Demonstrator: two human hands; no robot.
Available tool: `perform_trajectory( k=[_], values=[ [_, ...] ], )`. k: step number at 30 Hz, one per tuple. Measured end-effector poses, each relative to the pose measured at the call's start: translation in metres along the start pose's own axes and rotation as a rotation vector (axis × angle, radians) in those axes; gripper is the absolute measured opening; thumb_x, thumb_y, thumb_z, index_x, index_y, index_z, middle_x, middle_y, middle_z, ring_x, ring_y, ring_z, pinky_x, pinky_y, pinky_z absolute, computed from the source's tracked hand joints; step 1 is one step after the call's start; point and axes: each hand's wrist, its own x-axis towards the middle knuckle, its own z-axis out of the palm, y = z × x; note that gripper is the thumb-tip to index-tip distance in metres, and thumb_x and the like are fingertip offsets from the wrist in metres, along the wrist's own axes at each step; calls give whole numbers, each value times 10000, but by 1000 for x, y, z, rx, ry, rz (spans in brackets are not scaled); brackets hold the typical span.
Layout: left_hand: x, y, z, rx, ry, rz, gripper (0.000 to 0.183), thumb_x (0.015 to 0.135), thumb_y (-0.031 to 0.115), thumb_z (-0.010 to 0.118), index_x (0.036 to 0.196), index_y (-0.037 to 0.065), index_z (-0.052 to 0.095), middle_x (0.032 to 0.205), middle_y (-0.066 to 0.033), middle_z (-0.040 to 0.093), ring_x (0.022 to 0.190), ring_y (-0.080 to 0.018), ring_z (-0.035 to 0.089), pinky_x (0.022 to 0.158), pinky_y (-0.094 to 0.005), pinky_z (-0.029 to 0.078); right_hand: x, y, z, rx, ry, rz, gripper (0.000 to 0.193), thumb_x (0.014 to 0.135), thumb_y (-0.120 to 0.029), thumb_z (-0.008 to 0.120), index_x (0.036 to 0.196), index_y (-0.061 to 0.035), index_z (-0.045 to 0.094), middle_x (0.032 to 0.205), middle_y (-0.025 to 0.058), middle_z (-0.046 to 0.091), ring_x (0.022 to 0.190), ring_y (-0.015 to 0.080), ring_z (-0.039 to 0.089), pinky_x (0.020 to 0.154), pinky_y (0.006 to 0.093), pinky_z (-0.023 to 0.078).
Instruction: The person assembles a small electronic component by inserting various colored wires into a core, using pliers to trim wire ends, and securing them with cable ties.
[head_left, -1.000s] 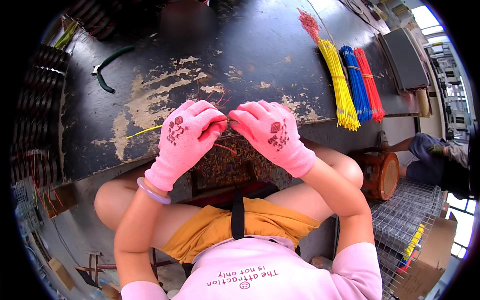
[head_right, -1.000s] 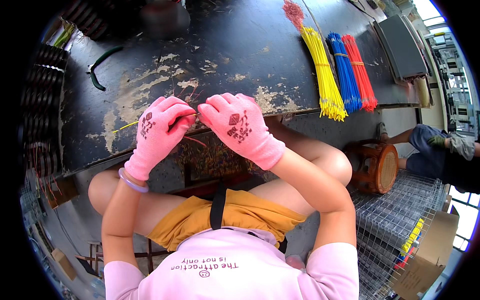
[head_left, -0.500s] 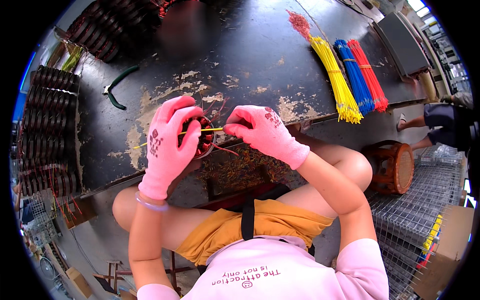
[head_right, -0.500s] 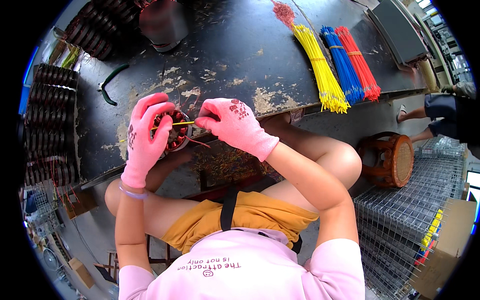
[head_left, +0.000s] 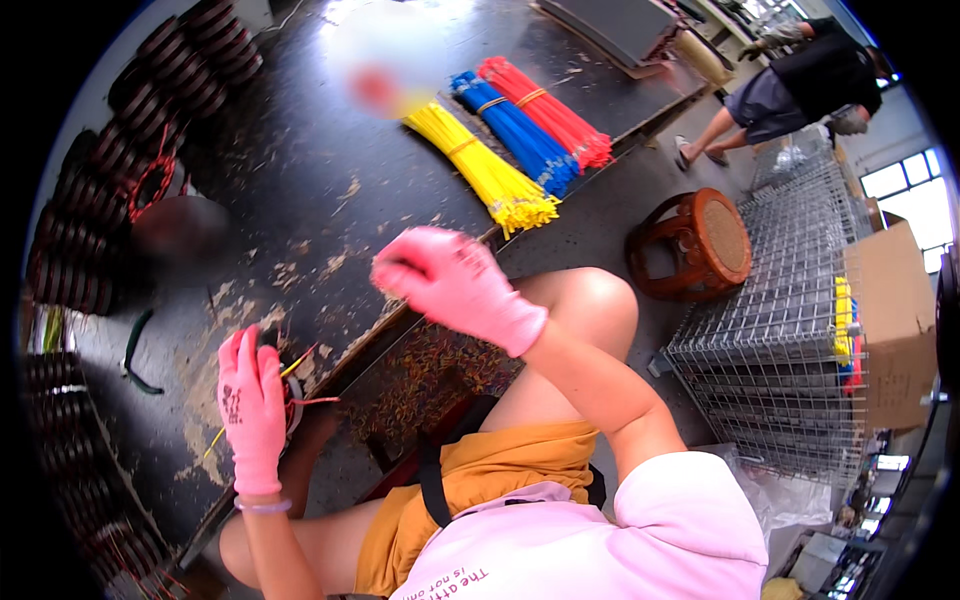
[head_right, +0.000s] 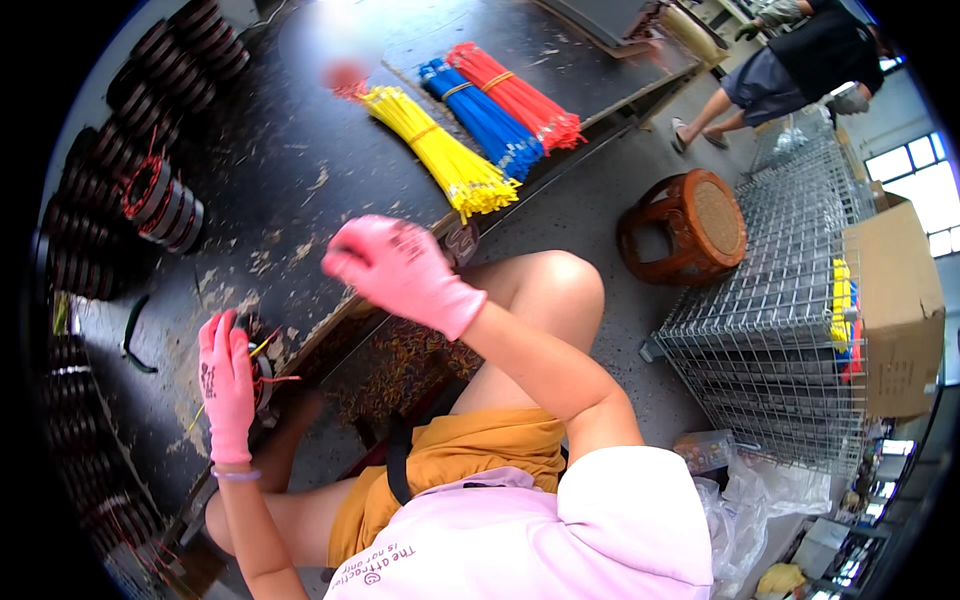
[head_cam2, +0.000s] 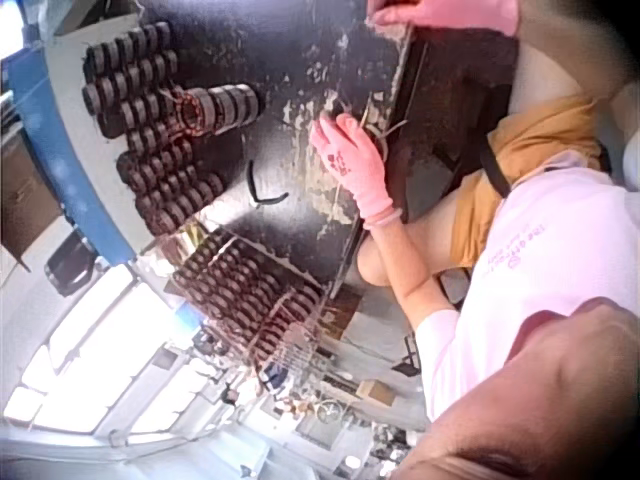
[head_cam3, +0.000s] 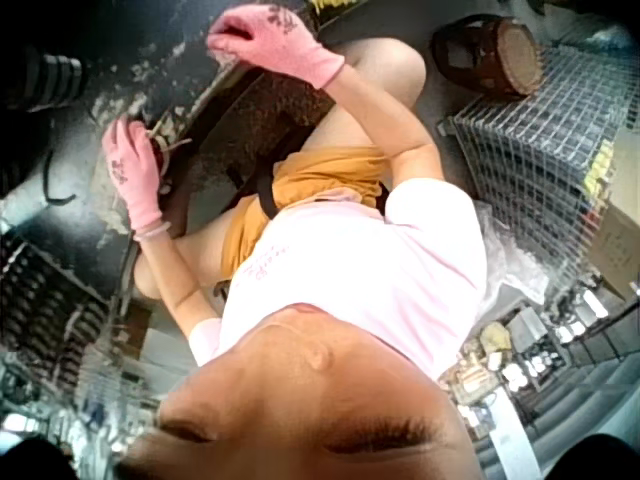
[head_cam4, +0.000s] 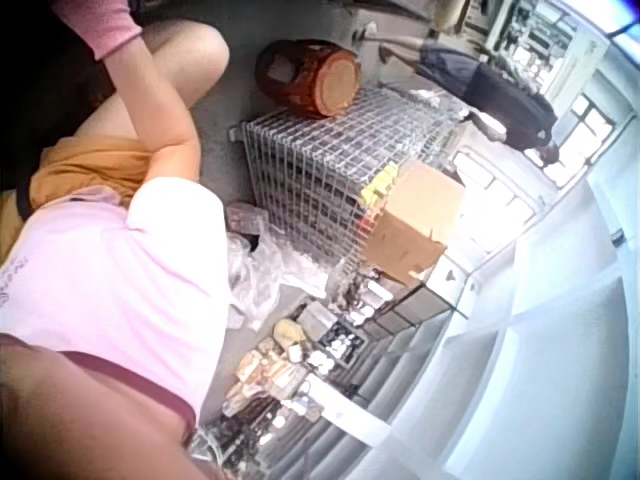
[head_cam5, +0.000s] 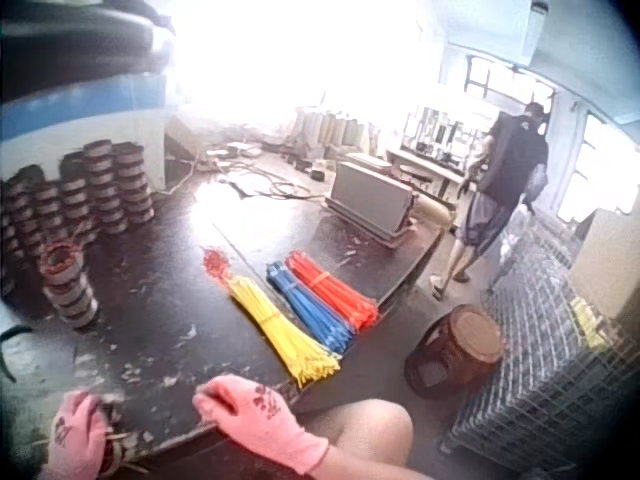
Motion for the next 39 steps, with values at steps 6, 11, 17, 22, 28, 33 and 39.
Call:
perform_trajectory(
  k=[6, 11, 17, 22, 28, 33, 39],
  values=[
    [1, 0, 8, -46, -22, -45, 439, 1062, 183, 444, 1438, -35, 504, 1475, -234, 474, 1314, -410, 504, 1107, -426, 396, -16, 83, -157, -788, 527, 278, 326, 900, -408, 750, 860, -89, 696, 814, 103, 712, 790, 302, 702, 727, 423, 541],
    [4, 0, 8, -56, -6, -71, 473, 1073, 184, 437, 1492, -35, 448, 1511, -247, 447, 1339, -419, 490, 1104, -427, 402, -4, 102, -164, -855, 275, 445, 295, 882, -395, 752, 940, -108, 711, 935, 95, 752, 905, 306, 723, 796, 430, 553],
    [3, -8, 3, -125, 27, -98, 485, 1045, 159, 515, 1485, -34, 447, 1507, -258, 447, 1292, -409, 537, 1069, -427, 445, -23, 77, -177, -416, 381, 430, 242, 873, -284, 732, 914, -48, 701, 835, 93, 723, 780, 209, 703, 731, 366, 531],
    [10, 46, -17, -34, 374, 112, 546, 964, 191, 650, 1450, -19, 518, 1573, -240, 412, 1403, -413, 444, 1159, -464, 359, -50, -39, -136, 248, 346, 273, 86, 865, -66, 736, 865, -15, 666, 743, -20, 634, 677, 33, 572, 604, 211, 443],
    [5, 96, -63, 265, 603, 617, 313, 743, 146, 840, 1035, 198, 742, 997, 1, 629, 1025, -226, 673, 1005, -501, 555, -23, -127, -25, 405, -313, 80, 103, 857, -47, 776, 924, -10, 707, 769, -5, 665, 702, 39, 602, 628, 225, 493],
    [-8, 54, -58, 137, 558, 232, 316, 788, 48, 800, 1088, 123, 734, 950, -62, 601, 917, -271, 637, 753, -395, 531, 24, -55, 44, -164, -248, -71, 252, 1012, -236, 626, 982, -21, 755, 868, 120, 676, 835, 258, 667, 741, 365, 511],
    [-6, 34, 5, -202, 422, -98, 325, 871, -16, 699, 1184, 71, 692, 1064, -130, 590, 942, -296, 641, 798, -381, 534, 45, -40, 105, 68, -624, 244, 374, 992, -359, 647, 1012, 4, 737, 720, 36, 625, 640, 104, 536, 599, 300, 469]
  ],
)
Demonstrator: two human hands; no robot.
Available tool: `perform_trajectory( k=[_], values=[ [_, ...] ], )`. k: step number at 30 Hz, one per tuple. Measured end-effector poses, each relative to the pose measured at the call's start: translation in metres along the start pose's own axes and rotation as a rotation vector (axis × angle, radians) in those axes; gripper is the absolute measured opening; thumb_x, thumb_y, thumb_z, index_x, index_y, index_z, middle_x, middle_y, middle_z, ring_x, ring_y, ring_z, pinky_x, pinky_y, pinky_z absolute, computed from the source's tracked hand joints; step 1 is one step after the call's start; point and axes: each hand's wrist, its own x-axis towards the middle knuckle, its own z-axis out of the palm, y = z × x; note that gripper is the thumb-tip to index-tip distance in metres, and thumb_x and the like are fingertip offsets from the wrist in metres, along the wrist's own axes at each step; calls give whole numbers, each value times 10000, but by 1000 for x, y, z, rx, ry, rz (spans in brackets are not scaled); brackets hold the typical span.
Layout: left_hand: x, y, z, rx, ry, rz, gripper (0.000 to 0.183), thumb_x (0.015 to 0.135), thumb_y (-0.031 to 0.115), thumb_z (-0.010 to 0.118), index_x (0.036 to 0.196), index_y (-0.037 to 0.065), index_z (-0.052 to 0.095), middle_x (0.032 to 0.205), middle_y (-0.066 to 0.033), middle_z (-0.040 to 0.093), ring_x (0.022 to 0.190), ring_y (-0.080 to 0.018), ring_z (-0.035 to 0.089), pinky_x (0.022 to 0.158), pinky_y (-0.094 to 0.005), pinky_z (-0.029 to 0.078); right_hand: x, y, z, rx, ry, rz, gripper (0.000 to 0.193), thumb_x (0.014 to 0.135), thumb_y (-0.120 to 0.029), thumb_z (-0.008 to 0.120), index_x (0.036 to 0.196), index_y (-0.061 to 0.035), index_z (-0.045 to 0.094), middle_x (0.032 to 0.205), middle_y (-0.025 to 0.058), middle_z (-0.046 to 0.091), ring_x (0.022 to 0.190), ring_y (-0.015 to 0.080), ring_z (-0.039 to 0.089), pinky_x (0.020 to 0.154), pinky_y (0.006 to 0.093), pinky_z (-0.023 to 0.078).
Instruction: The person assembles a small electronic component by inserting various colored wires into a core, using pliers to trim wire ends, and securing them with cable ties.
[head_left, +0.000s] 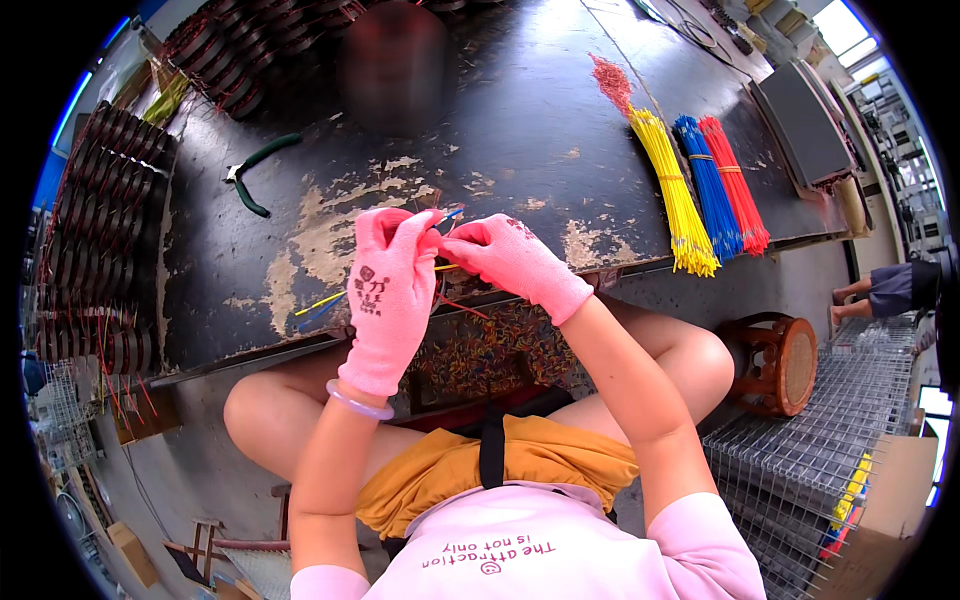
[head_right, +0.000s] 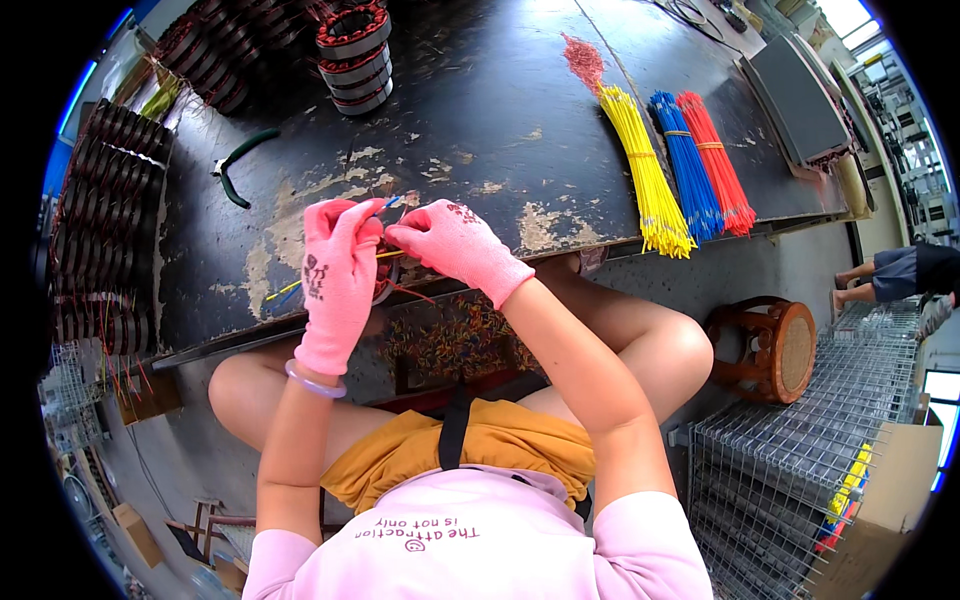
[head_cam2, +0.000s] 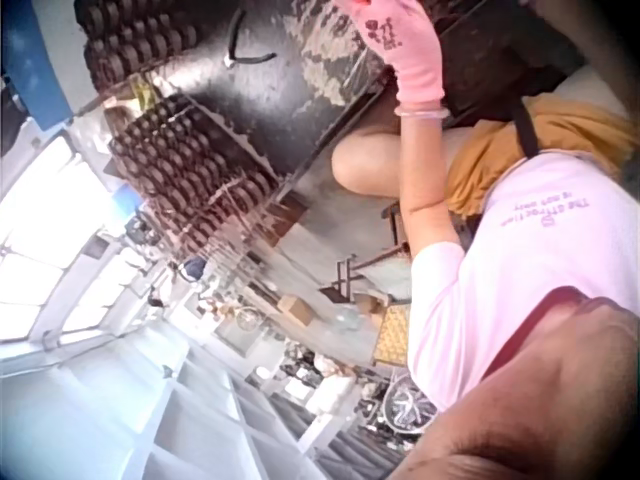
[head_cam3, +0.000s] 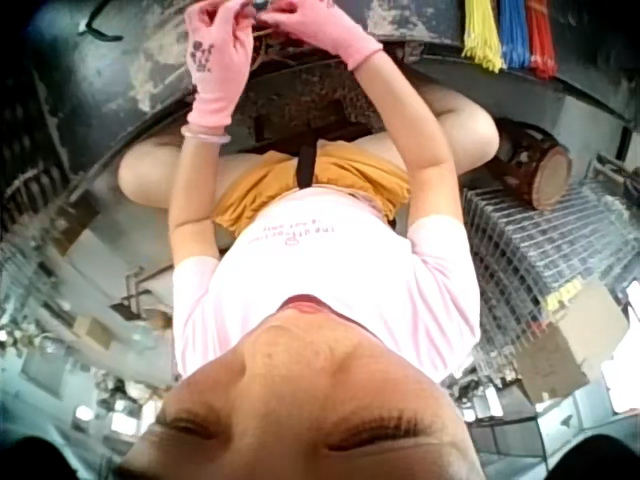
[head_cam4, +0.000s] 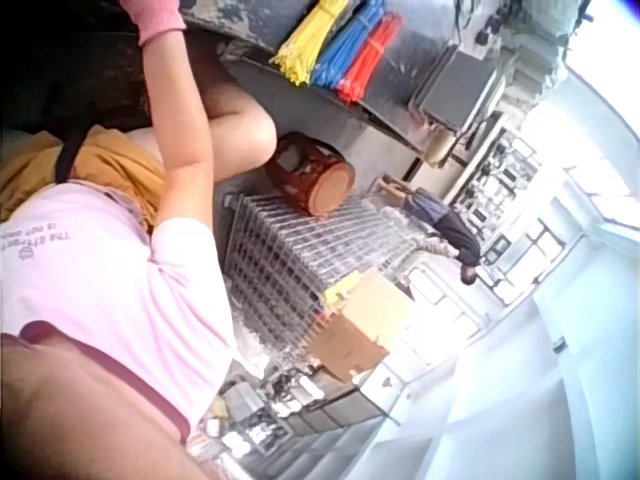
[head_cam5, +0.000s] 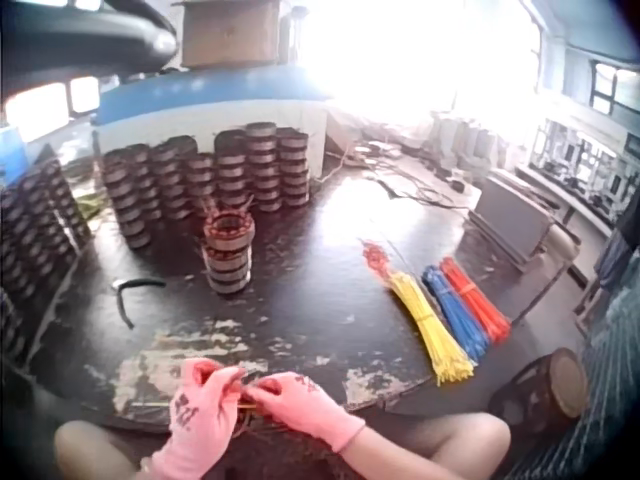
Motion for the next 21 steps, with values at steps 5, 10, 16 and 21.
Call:
perform_trajectory(
  k=[5, 10, 16, 21],
  values=[
    [-4, -12, 15, 13, 81, 6, 278, 913, -1, 671, 1186, 33, 631, 1102, -147, 572, 938, -339, 645, 802, -400, 545, 3, 3, 15, 287, 114, -79, 230, 948, -181, 710, 1042, 28, 725, 789, 8, 667, 711, 64, 553, 646, 259, 475],
    [-4, -24, 3, -77, -70, 17, 206, 894, -1, 693, 1083, 22, 614, 1076, -154, 571, 917, -342, 645, 750, -400, 546, -17, 3, 20, 208, 299, -186, 134, 939, -80, 705, 1029, 15, 733, 902, 27, 659, 743, 76, 600, 671, 241, 487],
    [2, -24, -5, -165, -277, 85, 178, 881, 11, 705, 1042, 22, 629, 1052, -137, 583, 867, -332, 657, 721, -399, 542, -43, 7, 19, 20, 484, -326, 99, 876, -79, 749, 969, -48, 734, 939, 82, 660, 825, 227, 669, 705, 320, 536],
    [8, -23, -9, -155, -325, 131, 139, 898, 47, 691, 1021, 39, 626, 1061, -140, 592, 912, -358, 646, 753, -431, 540, -34, 7, 5, -13, 377, -409, 115, 933, -29, 690, 1047, -23, 707, 982, 58, 692, 836, 152, 637, 728, 288, 528]
  ],
)
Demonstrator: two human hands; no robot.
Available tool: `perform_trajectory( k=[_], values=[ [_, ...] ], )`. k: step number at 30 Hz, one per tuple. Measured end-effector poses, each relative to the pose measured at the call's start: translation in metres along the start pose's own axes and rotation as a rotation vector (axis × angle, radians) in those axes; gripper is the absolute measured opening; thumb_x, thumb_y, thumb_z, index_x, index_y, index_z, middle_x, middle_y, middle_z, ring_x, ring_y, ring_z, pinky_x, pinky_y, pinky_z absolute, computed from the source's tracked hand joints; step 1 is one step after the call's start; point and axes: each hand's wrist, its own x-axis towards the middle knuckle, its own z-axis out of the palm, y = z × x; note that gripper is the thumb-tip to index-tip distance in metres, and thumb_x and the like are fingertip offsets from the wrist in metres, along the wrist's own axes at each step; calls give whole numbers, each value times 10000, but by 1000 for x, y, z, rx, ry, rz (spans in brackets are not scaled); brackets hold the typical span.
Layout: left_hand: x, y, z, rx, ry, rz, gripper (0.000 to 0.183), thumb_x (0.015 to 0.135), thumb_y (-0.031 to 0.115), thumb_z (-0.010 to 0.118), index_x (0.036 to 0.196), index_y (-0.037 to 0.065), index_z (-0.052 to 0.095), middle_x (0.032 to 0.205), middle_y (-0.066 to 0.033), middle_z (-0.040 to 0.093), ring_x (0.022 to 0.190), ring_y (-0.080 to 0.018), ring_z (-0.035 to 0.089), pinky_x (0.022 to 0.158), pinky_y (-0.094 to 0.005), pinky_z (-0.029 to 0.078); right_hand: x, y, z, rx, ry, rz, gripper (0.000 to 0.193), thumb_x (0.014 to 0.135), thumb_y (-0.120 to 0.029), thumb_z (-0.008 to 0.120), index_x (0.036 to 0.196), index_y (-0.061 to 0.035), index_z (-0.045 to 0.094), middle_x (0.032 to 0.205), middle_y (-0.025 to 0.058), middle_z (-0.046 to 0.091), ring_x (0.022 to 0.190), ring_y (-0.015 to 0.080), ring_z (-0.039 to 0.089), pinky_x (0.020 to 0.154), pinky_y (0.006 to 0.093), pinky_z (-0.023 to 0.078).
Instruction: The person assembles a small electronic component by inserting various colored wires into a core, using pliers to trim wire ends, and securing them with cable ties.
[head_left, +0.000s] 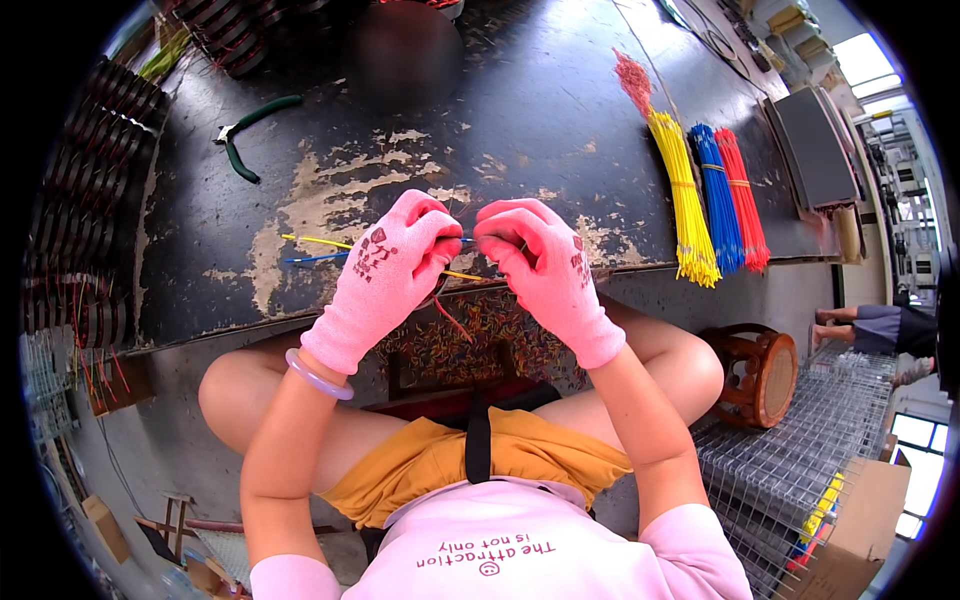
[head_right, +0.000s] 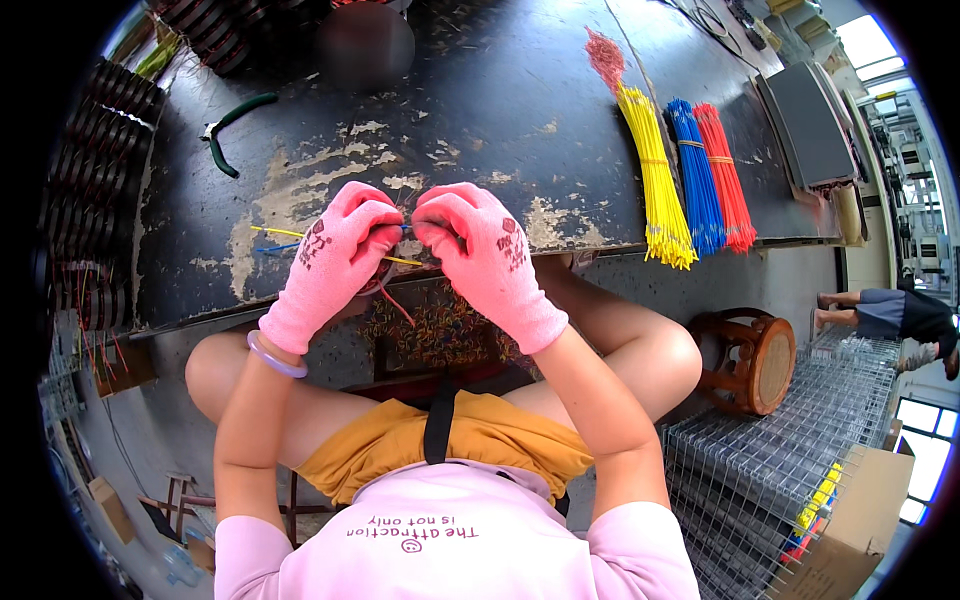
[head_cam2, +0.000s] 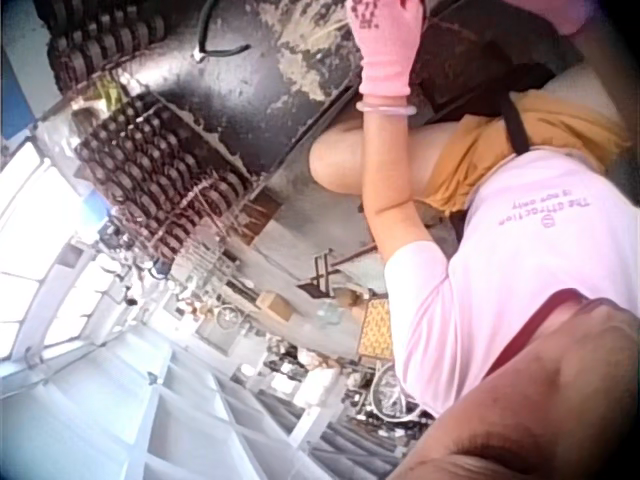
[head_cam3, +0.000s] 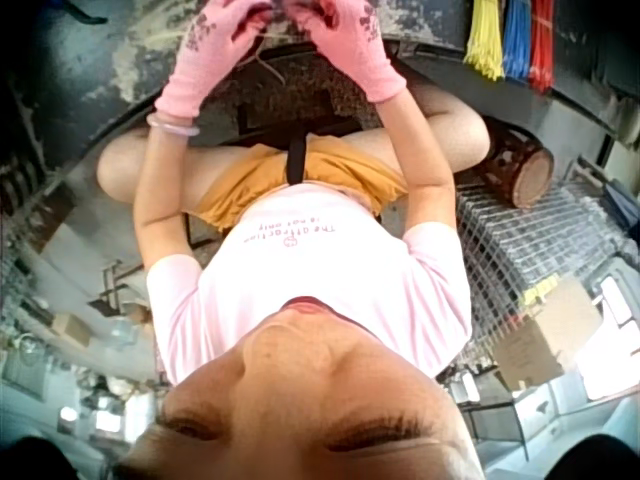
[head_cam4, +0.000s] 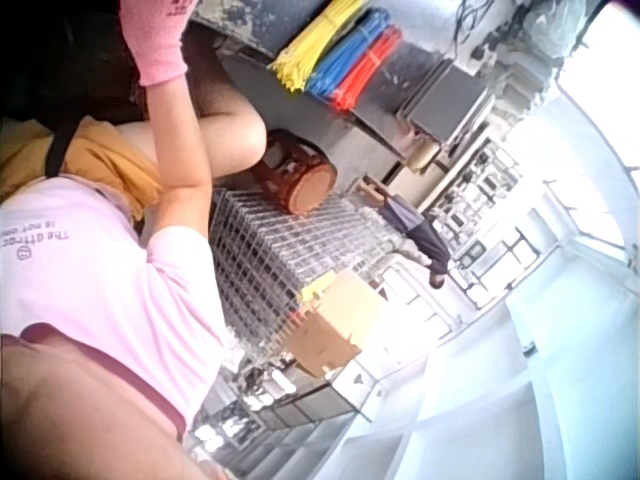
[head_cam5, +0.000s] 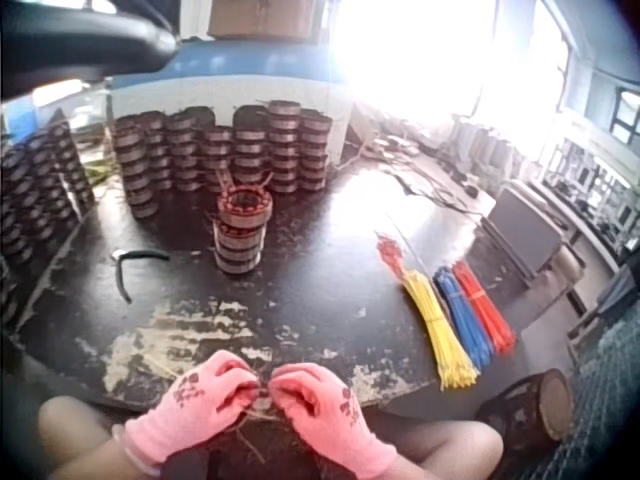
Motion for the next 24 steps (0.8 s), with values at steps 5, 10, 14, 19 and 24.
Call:
perform_trajectory(
  k=[5, 10, 14, 19, 24],
  values=[
    [1, 9, -2, 115, -36, -7, 137, 905, 93, 696, 1014, 39, 632, 1066, -133, 601, 921, -356, 648, 764, -437, 539, 9, -15, -9, 179, -147, 246, 116, 987, -40, 651, 1092, -5, 687, 909, -2, 710, 818, 46, 588, 735, 227, 501],
    [1, 15, 3, 110, -2, -25, 135, 887, 96, 716, 989, 29, 658, 1036, -118, 626, 909, -335, 654, 767, -417, 539, 12, -6, -9, 202, -161, 238, 112, 961, -82, 668, 1040, -3, 678, 882, 63, 719, 760, 89, 627, 696, 280, 533],
    [-1, 11, 14, 125, 46, -7, 123, 861, 86, 732, 957, 32, 678, 998, -102, 644, 905, -316, 659, 762, -401, 541, 22, 13, -10, 582, -238, 515, 130, 970, -87, 669, 1060, 7, 665, 909, 14, 690, 765, 50, 592, 681, 236, 493],
    [-3, 7, 15, 80, 50, -22, 117, 851, 75, 727, 950, 33, 680, 992, -99, 652, 898, -308, 663, 754, -395, 540, 8, -6, -17, 30, -105, 245, 249, 899, -173, 762, 1105, -65, 673, 984, 49, 722, 780, 110, 673, 734, 269, 530],
    [-3, 6, 17, 77, 48, -10, 85, 876, 57, 697, 952, 24, 678, 1000, -111, 661, 888, -306, 664, 750, -387, 540, -4, 14, -9, -660, -11, -424, 339, 821, -285, 809, 1096, -122, 694, 1018, 36, 700, 865, 212, 674, 734, 366, 546]
  ],
)
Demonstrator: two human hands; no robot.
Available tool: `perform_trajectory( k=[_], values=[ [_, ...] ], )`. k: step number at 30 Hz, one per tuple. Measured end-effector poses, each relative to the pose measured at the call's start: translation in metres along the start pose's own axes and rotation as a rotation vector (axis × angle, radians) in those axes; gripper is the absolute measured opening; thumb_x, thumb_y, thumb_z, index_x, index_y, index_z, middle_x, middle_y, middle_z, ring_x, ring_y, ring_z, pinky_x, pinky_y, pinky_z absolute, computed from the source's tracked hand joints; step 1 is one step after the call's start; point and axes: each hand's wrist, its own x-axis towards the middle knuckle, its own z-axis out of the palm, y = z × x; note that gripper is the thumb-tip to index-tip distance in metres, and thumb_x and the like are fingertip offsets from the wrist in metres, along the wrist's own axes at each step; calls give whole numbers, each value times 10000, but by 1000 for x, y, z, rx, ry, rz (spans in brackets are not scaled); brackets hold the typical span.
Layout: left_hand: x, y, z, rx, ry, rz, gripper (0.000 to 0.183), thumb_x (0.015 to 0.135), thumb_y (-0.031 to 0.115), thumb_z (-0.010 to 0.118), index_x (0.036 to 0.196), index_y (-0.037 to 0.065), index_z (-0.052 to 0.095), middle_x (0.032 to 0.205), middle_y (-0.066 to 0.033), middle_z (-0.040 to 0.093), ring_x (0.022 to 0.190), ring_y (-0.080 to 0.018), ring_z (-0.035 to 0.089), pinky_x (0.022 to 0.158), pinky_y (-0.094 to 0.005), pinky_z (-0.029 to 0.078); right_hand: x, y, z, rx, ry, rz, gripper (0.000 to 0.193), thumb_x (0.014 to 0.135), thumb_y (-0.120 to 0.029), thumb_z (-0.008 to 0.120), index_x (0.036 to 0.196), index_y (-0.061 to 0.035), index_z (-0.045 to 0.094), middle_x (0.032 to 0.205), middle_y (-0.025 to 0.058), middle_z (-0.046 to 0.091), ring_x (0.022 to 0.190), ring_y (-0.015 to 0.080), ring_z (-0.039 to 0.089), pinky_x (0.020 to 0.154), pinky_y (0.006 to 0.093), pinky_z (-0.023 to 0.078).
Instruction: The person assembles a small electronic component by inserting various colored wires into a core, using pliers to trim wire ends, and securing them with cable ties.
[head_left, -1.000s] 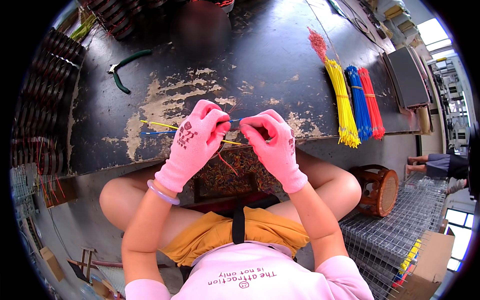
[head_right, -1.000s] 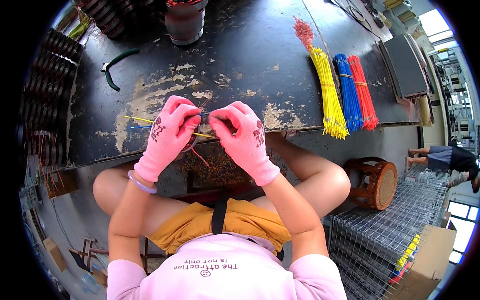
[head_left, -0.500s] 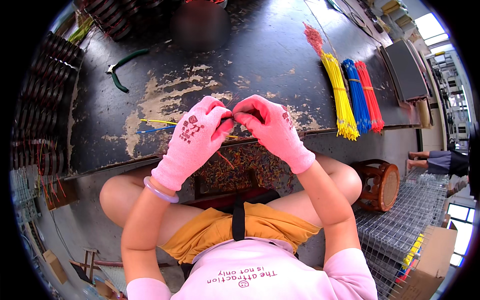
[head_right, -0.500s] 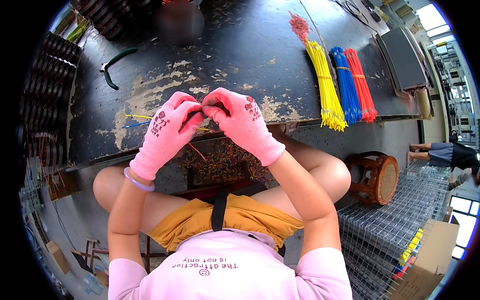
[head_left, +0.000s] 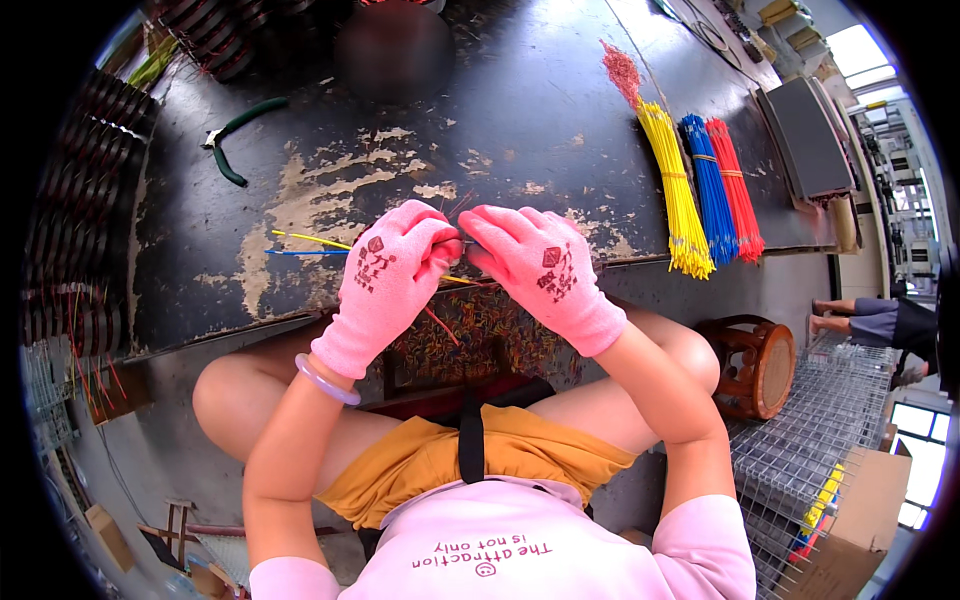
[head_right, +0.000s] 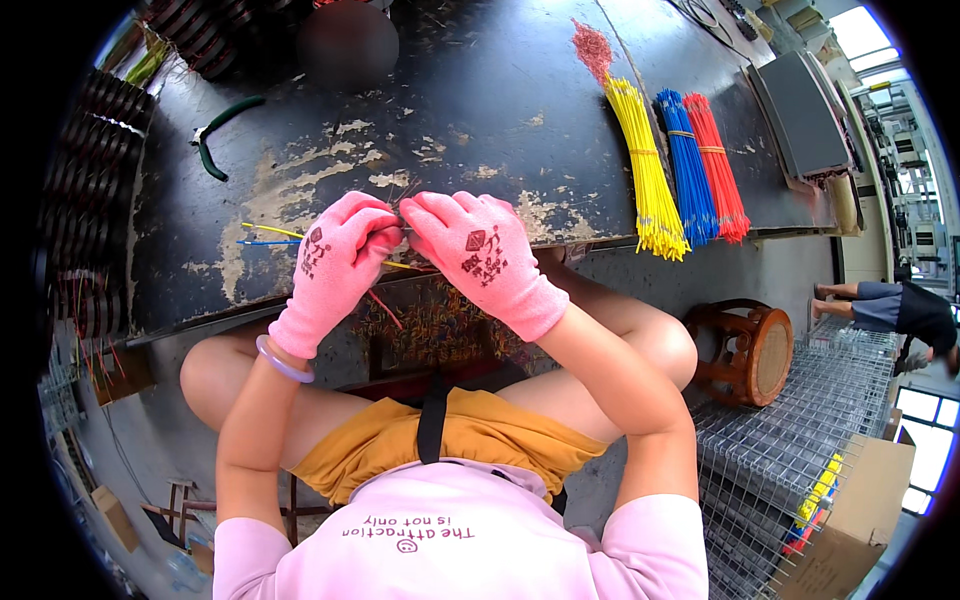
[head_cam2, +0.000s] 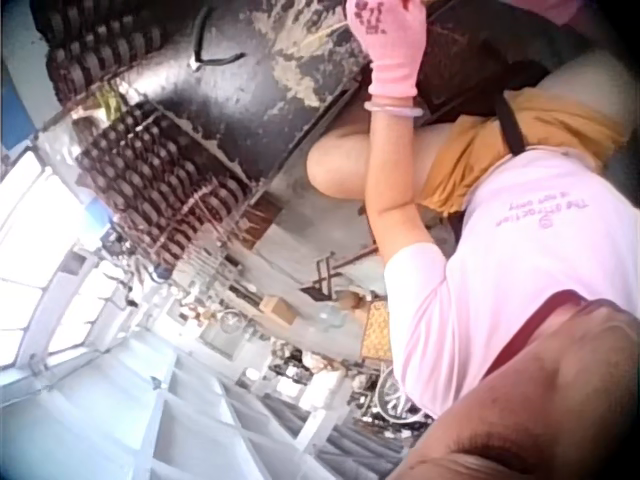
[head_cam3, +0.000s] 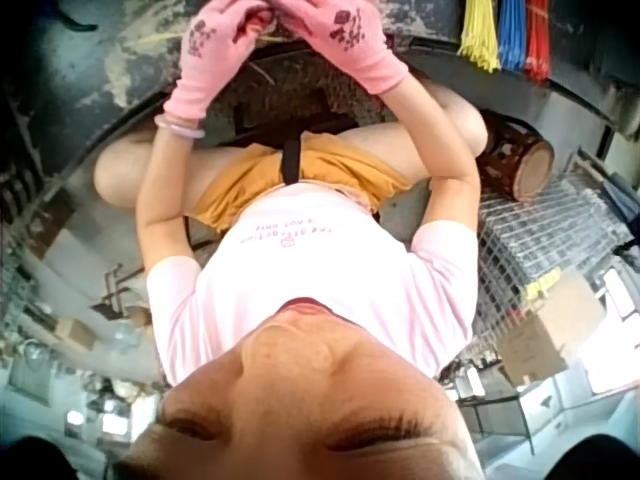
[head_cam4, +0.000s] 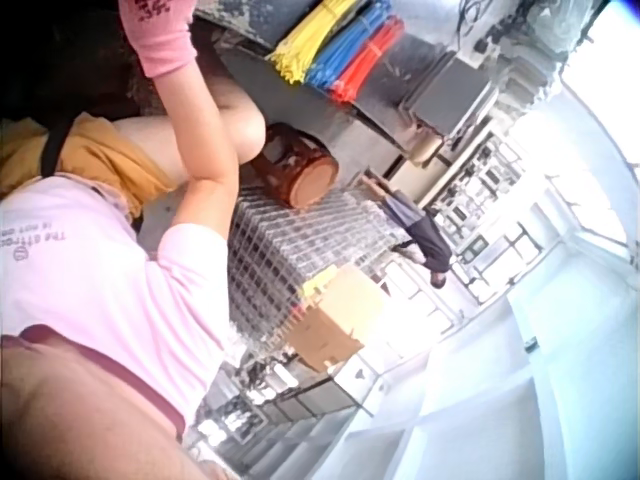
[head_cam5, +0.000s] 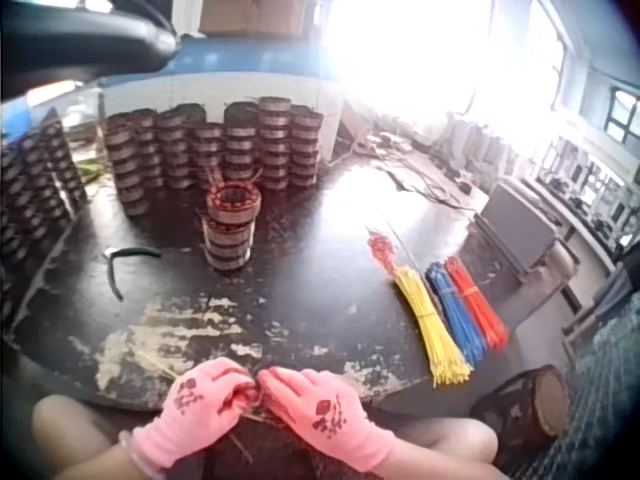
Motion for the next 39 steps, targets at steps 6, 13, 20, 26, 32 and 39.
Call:
perform_trajectory(
  k=[6, 13, 20, 26, 32, 39],
  values=[
    [-1, -2, 0, 6, 5, 21, 97, 876, 74, 701, 959, 30, 677, 999, -108, 665, 908, -317, 661, 787, -398, 537, 17, 4, -6, 1355, -492, 1068, 168, 984, -156, 590, 928, -77, 728, 735, 45, 664, 684, 61, 576, 658, 289, 495],
    [1, -1, 0, 16, 0, 1, 94, 867, 81, 709, 945, 40, 675, 997, -98, 665, 922, -315, 657, 797, -403, 537, 13, 7, -15, 81, -195, -59, 166, 928, -172, 677, 1069, -85, 695, 1062, 66, 694, 935, 296, 684, 774, 386, 551],
    [0, -2, 0, 0, 6, 14, 93, 856, 96, 724, 928, 60, 677, 982, -81, 658, 931, -307, 653, 797, -409, 538, 23, 7, -7, 1037, -477, 908, 227, 970, -242, 708, 978, -16, 693, 747, -8, 653, 667, 50, 576, 600, 236, 457],
    [1, 1, -1, -9, 1, 7, 84, 852, 86, 720, 924, 64, 683, 983, -77, 659, 924, -307, 654, 792, -408, 540, 8, 1, -5, -9, 67, -46, 197, 926, -226, 722, 1018, -53, 711, 812, 52, 711, 716, 133, 658, 684, 288, 523],
    [2, 0, -1, -23, -3, 19, 80, 846, 82, 718, 918, 62, 689, 979, -79, 662, 935, -304, 656, 802, -406, 539, 13, 10, -17, 1286, -609, 936, 222, 1011, -221, 605, 1073, -24, 685, 851, -3, 672, 780, 59, 601, 695, 230, 491],
    [1, 1, -2, -25, -14, 3, 91, 838, 79, 723, 917, 59, 682, 980, -76, 662, 937, -302, 654, 803, -401, 536, 11, 6, -10, 417, -261, 248, 212, 984, -251, 621, 988, -50, 690, 831, 41, 694, 695, 100, 609, 670, 308, 519]
  ],
)
